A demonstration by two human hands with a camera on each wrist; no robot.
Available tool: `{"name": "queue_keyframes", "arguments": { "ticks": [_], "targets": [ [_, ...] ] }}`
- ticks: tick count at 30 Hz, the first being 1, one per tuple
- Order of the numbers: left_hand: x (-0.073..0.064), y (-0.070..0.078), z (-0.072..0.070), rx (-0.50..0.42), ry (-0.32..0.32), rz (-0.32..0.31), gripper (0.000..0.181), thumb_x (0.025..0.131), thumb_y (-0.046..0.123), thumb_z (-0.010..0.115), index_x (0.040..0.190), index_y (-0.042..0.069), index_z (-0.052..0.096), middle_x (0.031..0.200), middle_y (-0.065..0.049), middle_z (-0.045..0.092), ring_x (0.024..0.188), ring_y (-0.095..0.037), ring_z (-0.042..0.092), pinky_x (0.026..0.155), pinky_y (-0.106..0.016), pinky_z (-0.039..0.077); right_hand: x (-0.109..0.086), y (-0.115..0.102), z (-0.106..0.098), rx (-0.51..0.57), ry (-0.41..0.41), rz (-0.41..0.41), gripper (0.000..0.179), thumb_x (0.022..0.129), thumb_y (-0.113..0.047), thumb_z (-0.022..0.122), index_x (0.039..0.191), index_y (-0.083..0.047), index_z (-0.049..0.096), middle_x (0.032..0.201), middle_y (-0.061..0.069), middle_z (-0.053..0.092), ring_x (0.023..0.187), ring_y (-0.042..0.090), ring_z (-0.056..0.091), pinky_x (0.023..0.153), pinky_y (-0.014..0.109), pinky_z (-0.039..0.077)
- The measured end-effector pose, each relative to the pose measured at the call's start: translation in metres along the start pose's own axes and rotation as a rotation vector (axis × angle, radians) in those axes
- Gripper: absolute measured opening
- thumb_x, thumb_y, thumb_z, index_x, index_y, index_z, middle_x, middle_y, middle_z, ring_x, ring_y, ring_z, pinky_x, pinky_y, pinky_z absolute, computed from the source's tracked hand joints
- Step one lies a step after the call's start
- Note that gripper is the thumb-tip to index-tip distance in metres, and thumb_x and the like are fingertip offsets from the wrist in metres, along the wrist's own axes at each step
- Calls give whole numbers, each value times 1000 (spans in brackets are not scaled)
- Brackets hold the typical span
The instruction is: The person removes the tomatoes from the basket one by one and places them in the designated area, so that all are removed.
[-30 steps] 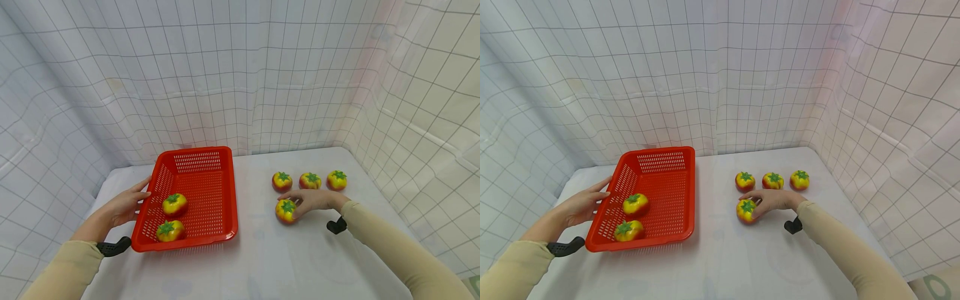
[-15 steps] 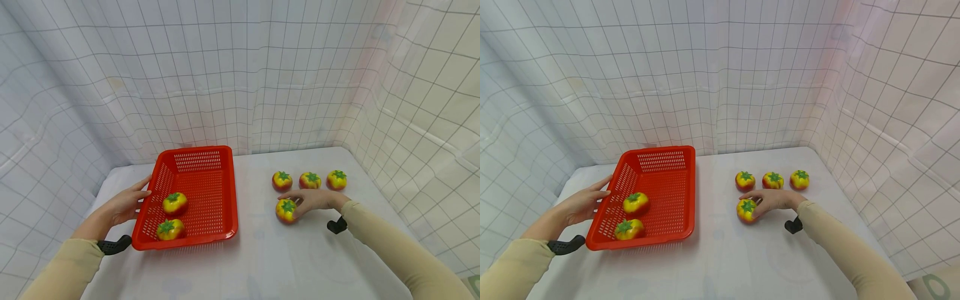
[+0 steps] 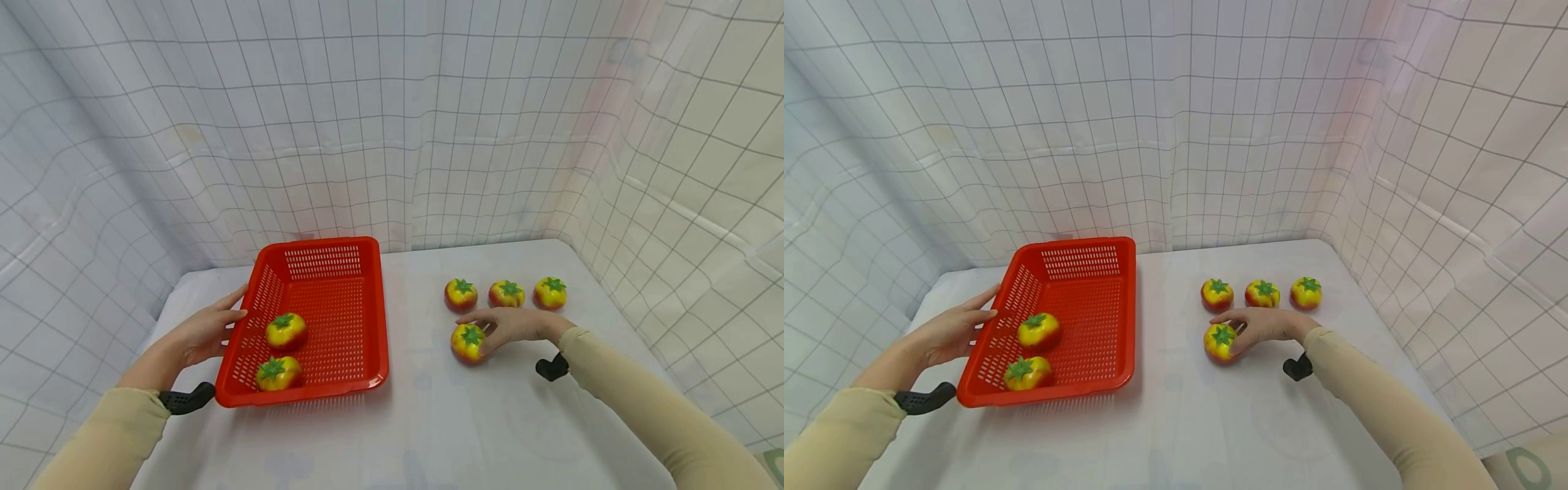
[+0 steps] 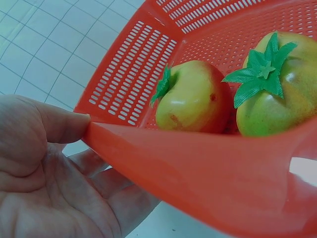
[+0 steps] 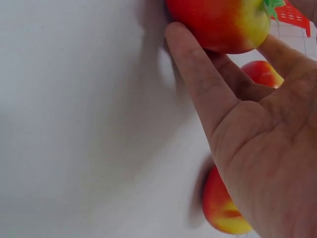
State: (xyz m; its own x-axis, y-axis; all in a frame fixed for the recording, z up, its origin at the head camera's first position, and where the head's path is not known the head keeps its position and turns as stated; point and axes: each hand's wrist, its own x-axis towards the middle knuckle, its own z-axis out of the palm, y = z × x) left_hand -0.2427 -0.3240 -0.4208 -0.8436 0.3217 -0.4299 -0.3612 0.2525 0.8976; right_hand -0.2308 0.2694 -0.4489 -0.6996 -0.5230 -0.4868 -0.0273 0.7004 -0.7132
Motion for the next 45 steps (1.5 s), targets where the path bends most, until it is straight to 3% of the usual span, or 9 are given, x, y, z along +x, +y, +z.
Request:
{"name": "queue_keyframes", "arguments": {
  "ticks": [9, 17, 31, 39, 45],
  "targets": [
    [0, 1, 0, -5, -8, 3, 71, 112, 27, 38, 162, 33, -12, 165, -30, 11, 126, -39, 54, 94, -55, 55, -1, 0, 1, -1, 16, 19, 72, 83, -38, 83, 148, -40, 52, 150, -5, 46, 136, 25, 42, 111, 51, 40],
    [-1, 2, 0, -14, -10, 1, 71, 112, 26, 39, 161, 33, -12, 166, -29, 10, 128, -40, 52, 94, -56, 54, -3, 0, 0, 9, 4, -5, 73, 85, -32, 82, 151, -32, 50, 147, 0, 49, 134, 28, 44, 108, 49, 44],
    [-2, 4, 1, -10, -16, -11, 70, 112, 25, 37, 162, 32, -13, 165, -30, 10, 125, -38, 54, 95, -55, 54, -11, 0, -3, 23, 6, -2, 68, 86, -24, 81, 148, -31, 53, 139, 3, 55, 129, 24, 49, 106, 47, 45],
    [-1, 2, 1, -9, -10, -11, 70, 112, 26, 37, 162, 33, -12, 165, -30, 10, 129, -42, 51, 94, -55, 54, -26, -5, -15, 17, 27, -9, 68, 91, -24, 75, 153, -19, 48, 140, 3, 57, 127, 23, 54, 107, 49, 44],
    [0, 1, 0, -4, -7, -4, 71, 112, 27, 38, 162, 34, -12, 165, -29, 10, 131, -45, 48, 94, -55, 55, -38, -14, -29, -44, 69, -33, 66, 93, -26, 72, 153, -19, 48, 143, 8, 55, 123, 22, 55, 103, 46, 46]
  ]
}}
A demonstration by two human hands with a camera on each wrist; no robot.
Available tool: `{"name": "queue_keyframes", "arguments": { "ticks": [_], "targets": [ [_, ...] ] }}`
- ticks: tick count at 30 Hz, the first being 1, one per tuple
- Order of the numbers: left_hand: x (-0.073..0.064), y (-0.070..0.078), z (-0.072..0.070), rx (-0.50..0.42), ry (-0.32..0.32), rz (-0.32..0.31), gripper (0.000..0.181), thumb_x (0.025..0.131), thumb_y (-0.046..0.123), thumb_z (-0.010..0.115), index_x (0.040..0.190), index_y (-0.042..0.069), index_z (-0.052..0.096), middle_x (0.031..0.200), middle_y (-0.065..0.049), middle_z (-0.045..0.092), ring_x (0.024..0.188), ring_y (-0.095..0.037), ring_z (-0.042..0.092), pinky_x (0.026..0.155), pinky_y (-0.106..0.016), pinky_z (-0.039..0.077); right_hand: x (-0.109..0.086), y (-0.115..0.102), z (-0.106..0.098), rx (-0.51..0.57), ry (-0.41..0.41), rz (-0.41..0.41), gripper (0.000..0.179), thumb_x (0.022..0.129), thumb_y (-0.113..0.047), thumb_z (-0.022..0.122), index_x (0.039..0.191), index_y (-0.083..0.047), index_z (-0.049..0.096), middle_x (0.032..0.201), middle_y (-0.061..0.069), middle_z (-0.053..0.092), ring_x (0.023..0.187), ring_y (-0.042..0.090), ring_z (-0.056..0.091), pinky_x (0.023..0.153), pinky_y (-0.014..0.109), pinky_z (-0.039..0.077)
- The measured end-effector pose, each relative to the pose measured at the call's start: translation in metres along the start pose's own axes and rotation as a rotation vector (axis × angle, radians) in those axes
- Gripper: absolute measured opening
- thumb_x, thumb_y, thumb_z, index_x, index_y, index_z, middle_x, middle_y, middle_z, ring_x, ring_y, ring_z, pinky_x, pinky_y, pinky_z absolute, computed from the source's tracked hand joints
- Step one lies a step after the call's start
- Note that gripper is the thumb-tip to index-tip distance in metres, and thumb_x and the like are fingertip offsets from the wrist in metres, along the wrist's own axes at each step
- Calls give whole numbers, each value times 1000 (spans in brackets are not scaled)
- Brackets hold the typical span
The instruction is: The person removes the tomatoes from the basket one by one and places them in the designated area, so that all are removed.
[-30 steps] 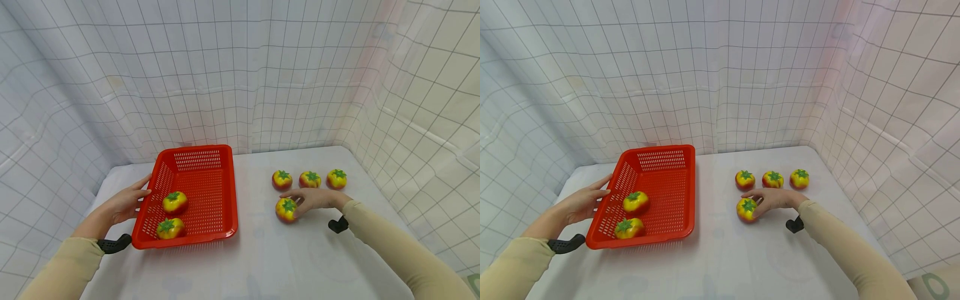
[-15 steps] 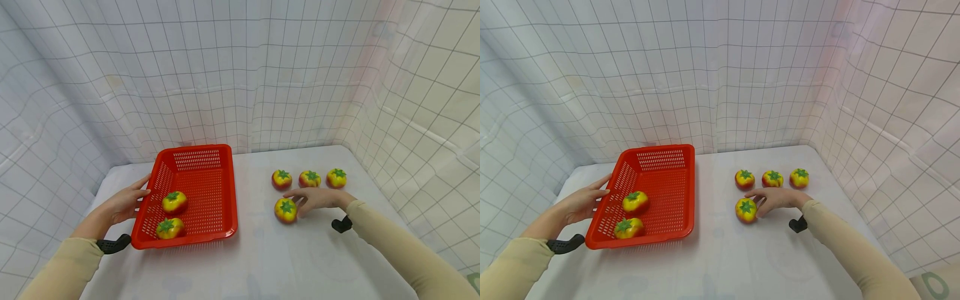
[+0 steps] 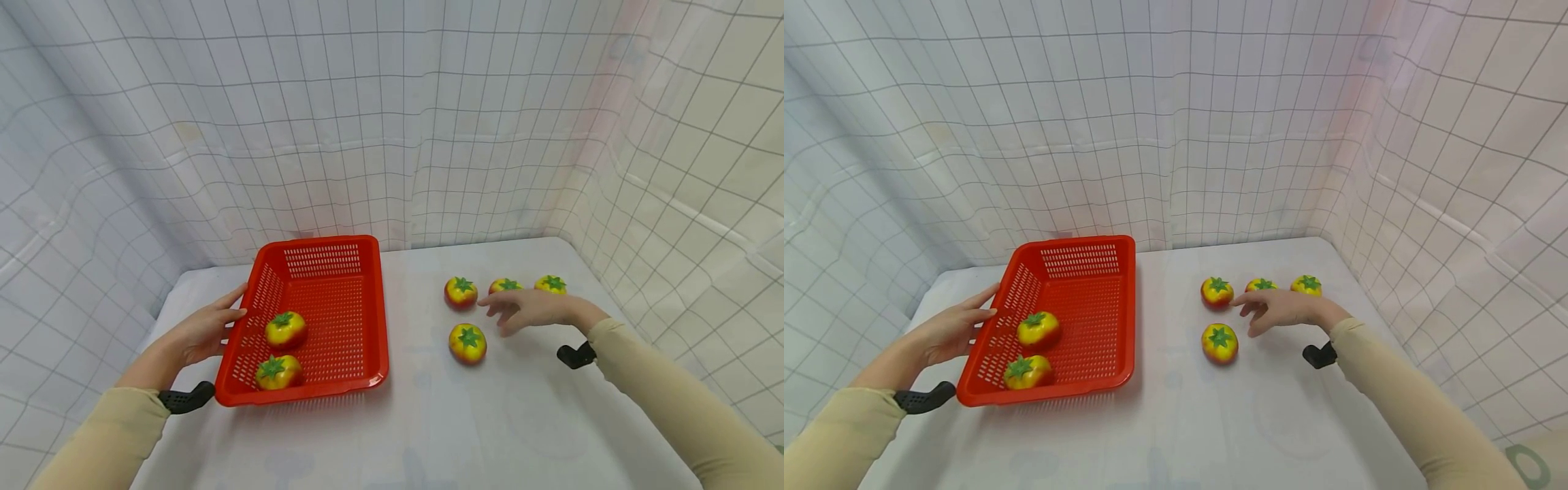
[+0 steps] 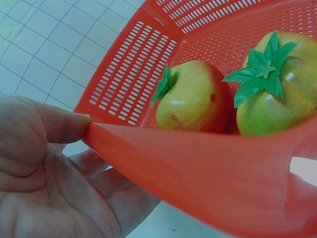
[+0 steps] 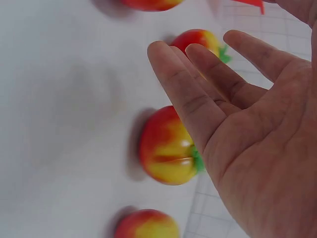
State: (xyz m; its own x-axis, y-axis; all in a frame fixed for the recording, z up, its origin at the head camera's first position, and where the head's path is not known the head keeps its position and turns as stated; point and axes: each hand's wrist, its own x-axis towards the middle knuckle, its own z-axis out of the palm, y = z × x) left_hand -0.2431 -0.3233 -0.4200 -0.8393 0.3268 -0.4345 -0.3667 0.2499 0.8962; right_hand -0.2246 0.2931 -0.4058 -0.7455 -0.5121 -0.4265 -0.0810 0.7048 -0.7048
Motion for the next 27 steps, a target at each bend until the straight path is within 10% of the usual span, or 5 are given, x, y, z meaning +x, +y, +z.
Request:
{"name": "queue_keyframes", "arguments": {
  "ticks": [27],
  "targets": [
    [-3, 8, 4, -46, 7, -34, 70, 112, 22, 36, 162, 34, -12, 163, -30, 17, 118, -34, 59, 94, -53, 55, 40, -105, -2, -85, -26, -250, 52, 94, -29, 70, 144, -38, 55, 136, -8, 58, 125, 20, 57, 97, 39, 52]
  ]
}}
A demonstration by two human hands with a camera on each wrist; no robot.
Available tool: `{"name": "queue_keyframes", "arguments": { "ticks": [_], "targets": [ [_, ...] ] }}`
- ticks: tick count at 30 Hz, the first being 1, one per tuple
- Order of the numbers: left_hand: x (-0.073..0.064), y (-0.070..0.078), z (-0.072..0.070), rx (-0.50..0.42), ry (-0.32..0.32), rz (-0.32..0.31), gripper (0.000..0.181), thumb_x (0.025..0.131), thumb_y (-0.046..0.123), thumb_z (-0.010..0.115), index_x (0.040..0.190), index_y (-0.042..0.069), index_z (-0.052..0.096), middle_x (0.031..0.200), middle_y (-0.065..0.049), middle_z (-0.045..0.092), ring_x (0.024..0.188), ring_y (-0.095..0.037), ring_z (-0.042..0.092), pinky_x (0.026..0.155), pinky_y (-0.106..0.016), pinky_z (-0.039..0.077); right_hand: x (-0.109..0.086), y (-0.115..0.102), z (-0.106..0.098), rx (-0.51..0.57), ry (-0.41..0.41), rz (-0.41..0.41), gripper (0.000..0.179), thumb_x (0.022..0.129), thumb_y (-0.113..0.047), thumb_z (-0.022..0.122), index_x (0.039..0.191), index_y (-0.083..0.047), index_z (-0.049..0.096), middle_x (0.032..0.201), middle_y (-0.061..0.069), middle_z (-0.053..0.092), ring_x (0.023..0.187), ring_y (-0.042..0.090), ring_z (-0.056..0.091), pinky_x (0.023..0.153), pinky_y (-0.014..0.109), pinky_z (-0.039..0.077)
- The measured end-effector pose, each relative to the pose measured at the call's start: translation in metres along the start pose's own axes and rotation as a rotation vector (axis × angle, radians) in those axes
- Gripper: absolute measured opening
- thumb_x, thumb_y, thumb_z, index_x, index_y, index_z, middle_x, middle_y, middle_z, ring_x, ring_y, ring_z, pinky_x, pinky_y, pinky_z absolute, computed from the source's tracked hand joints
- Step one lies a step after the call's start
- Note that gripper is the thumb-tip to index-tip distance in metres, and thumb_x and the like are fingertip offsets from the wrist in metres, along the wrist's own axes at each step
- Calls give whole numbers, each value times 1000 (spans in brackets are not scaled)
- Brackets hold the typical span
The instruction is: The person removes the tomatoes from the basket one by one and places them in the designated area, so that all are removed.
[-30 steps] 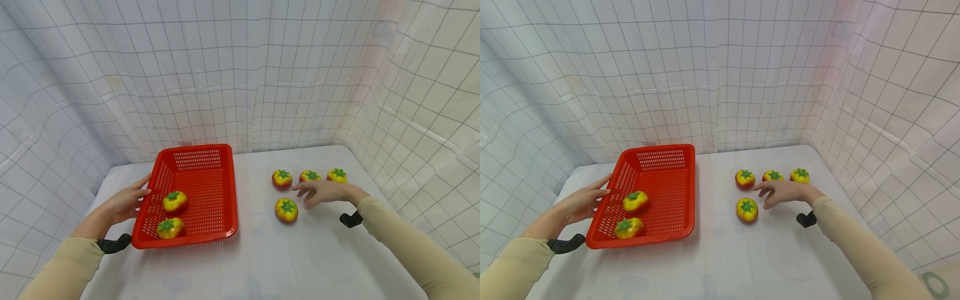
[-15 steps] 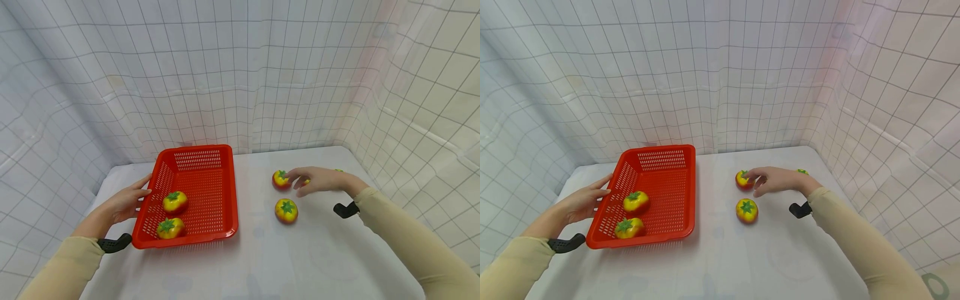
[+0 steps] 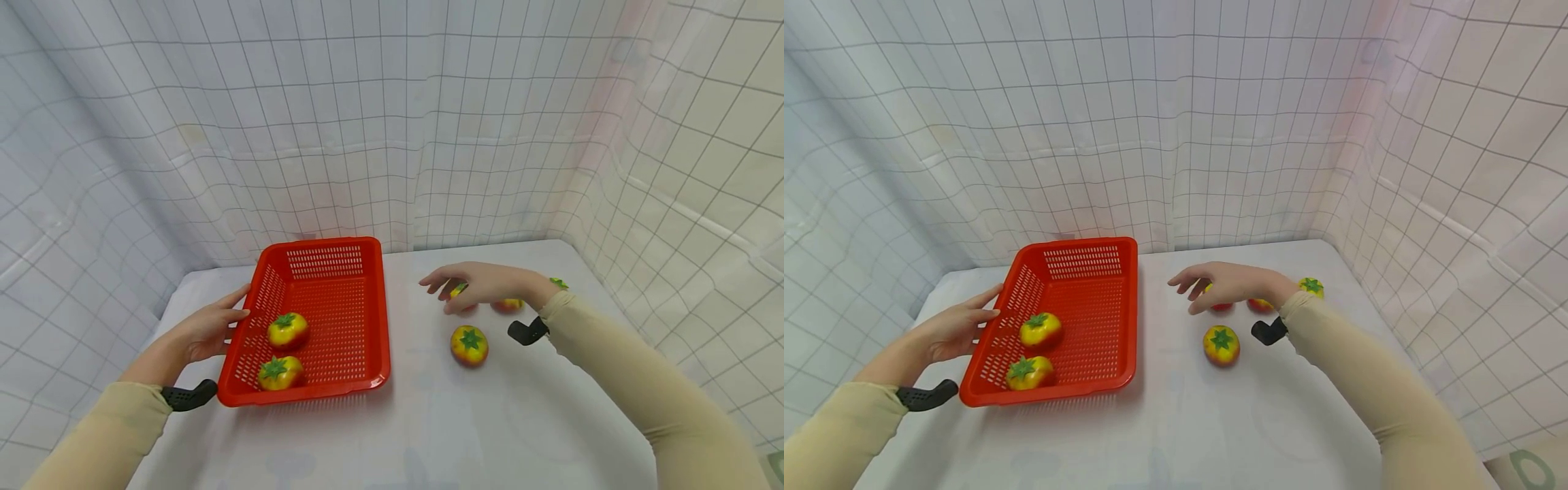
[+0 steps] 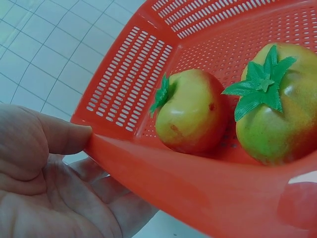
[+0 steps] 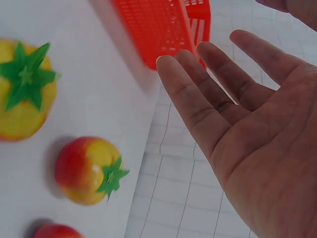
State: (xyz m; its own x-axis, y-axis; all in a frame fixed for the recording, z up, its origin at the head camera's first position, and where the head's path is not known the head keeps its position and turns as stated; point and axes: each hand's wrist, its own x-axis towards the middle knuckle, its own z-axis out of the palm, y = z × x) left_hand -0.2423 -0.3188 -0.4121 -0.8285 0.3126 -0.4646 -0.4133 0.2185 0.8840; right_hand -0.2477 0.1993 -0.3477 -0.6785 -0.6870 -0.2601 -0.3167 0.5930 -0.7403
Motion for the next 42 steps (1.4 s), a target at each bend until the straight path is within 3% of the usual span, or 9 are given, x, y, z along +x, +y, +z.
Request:
{"name": "queue_keyframes", "arguments": {
  "ticks": [15, 20, 25, 32, 42],
  "targets": [
    [1, -1, -1, -10, -1, -2, 70, 113, 23, 37, 162, 36, -11, 164, -29, 17, 122, -36, 56, 95, -54, 54, 48, -19, 24, 47, 85, -108, 57, 93, -28, 75, 146, -27, 55, 136, -8, 58, 122, 12, 58, 100, 31, 51],
    [0, 0, 0, -15, 6, -7, 70, 112, 23, 37, 162, 36, -11, 164, -29, 16, 127, -40, 52, 95, -55, 54, 59, -23, 31, 68, 71, -138, 59, 94, -27, 74, 148, -19, 53, 138, -1, 58, 124, 16, 57, 100, 31, 51],
    [-2, 0, 0, -15, 11, -8, 70, 112, 23, 37, 162, 36, -11, 164, -29, 16, 127, -40, 52, 95, -55, 54, 71, -30, 37, 73, 49, -159, 56, 94, -28, 73, 147, -25, 54, 143, 6, 56, 126, 19, 56, 99, 31, 51],
    [-3, -1, -1, -16, 13, -4, 70, 112, 22, 37, 162, 35, -11, 164, -29, 16, 126, -39, 52, 95, -55, 54, 95, -51, 42, 26, 25, -163, 59, 92, -32, 75, 147, -30, 54, 136, -10, 58, 125, 18, 56, 97, 32, 52],
    [-1, 0, 1, -29, 10, -18, 70, 112, 21, 36, 162, 36, -11, 164, -29, 16, 131, -43, 47, 96, -55, 54, 141, -84, 50, 8, -23, -198, 61, 91, -32, 76, 147, -27, 54, 138, -8, 55, 128, 20, 52, 98, 31, 50]
  ]
}}
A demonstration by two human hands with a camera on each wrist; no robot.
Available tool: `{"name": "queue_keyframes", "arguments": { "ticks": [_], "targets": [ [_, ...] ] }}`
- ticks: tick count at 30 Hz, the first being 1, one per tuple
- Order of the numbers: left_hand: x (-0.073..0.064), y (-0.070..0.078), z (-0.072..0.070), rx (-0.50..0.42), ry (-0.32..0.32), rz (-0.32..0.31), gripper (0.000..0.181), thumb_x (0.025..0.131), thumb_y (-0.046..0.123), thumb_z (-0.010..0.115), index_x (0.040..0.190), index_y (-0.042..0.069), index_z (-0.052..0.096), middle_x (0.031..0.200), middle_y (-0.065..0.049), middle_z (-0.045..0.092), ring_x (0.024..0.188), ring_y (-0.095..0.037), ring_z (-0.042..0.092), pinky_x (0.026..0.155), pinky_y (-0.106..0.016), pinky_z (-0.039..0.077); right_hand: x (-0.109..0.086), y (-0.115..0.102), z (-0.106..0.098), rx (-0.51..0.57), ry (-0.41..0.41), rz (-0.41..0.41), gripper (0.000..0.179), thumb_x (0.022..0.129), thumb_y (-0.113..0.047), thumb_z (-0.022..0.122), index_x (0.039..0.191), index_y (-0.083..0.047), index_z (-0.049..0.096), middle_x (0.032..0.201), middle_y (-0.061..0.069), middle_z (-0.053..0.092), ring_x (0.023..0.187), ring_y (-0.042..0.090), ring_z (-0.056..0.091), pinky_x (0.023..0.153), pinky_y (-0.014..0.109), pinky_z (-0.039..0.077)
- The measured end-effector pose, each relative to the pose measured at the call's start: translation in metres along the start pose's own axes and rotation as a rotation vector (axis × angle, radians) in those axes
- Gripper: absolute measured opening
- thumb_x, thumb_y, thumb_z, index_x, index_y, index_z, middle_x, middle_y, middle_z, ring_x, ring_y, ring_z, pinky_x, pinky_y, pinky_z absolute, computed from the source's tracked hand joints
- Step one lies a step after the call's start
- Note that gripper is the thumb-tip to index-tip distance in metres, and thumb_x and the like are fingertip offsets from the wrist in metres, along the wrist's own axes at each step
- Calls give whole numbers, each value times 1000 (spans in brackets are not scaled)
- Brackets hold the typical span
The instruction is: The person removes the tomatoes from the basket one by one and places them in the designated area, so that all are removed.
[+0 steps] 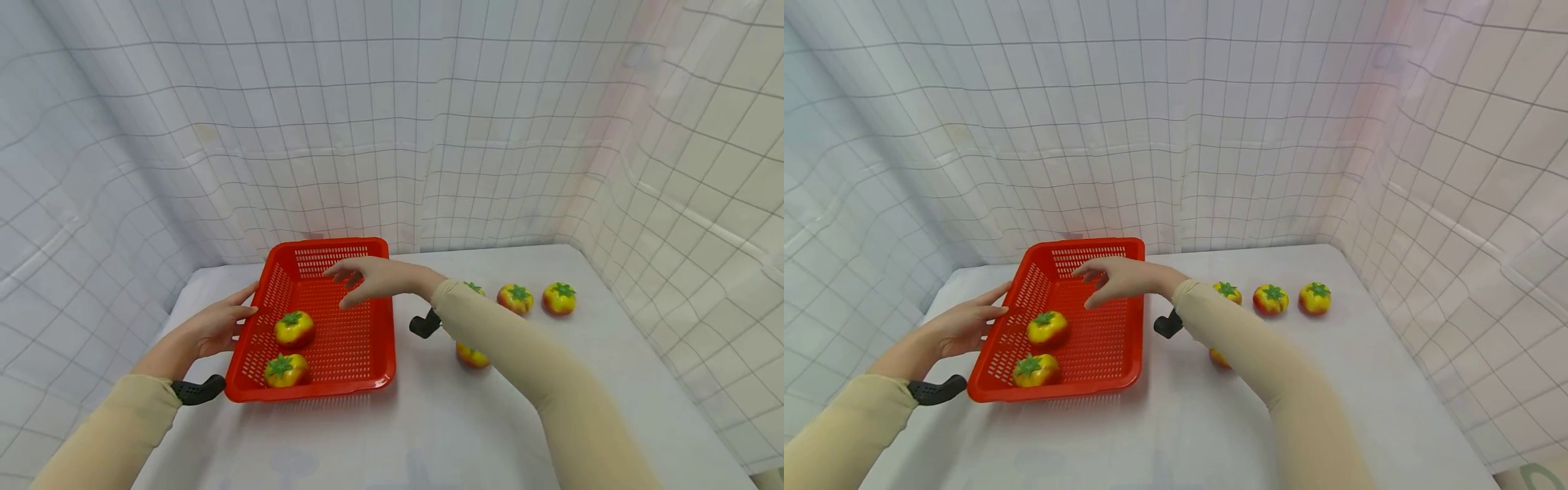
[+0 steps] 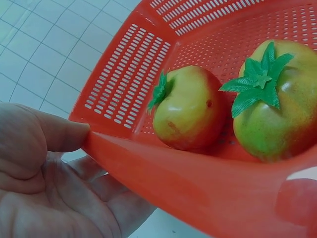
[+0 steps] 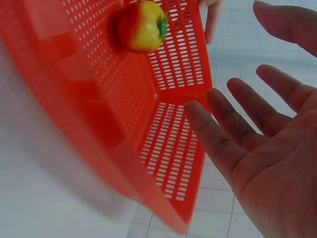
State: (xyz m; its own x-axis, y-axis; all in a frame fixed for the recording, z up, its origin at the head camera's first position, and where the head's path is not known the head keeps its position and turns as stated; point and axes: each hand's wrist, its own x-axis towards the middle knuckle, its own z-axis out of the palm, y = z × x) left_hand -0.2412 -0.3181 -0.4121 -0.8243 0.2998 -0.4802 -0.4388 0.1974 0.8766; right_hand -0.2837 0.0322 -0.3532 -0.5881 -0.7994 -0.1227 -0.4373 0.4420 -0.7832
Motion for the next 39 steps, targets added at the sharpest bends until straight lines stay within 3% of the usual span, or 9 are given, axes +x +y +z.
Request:
{"name": "queue_keyframes", "arguments": {
  "ticks": [11, 18, 27, 39],
  "targets": [
    [-3, 1, 2, 0, 12, -1, 70, 112, 21, 37, 162, 35, -11, 164, -29, 15, 134, -47, 44, 95, -55, 54, 53, -6, 21, 31, -49, 39, 66, 89, -30, 80, 148, -24, 52, 139, -9, 55, 128, 11, 49, 98, 30, 49],
    [-3, 1, 1, -8, 4, -5, 70, 112, 21, 37, 162, 36, -11, 164, -30, 15, 135, -48, 42, 95, -55, 54, 77, -3, 35, 66, -81, 88, 68, 89, -30, 80, 149, -24, 51, 141, -2, 54, 122, 12, 51, 93, 29, 53],
    [-3, 1, -1, -15, -11, 1, 69, 112, 20, 37, 163, 36, -9, 164, -28, 17, 131, -42, 48, 96, -54, 54, 97, 7, 47, 151, -124, 163, 77, 87, -27, 82, 155, -17, 45, 155, 14, 43, 125, 17, 51, 102, 44, 51],
    [-3, 0, -2, -8, -22, 6, 69, 113, 21, 36, 162, 35, -10, 164, -29, 16, 131, -43, 49, 96, -54, 54, 107, 11, 62, 142, -144, 255, 81, 86, -26, 85, 155, -15, 43, 146, 8, 51, 116, 15, 54, 100, 40, 52]
  ]
}}
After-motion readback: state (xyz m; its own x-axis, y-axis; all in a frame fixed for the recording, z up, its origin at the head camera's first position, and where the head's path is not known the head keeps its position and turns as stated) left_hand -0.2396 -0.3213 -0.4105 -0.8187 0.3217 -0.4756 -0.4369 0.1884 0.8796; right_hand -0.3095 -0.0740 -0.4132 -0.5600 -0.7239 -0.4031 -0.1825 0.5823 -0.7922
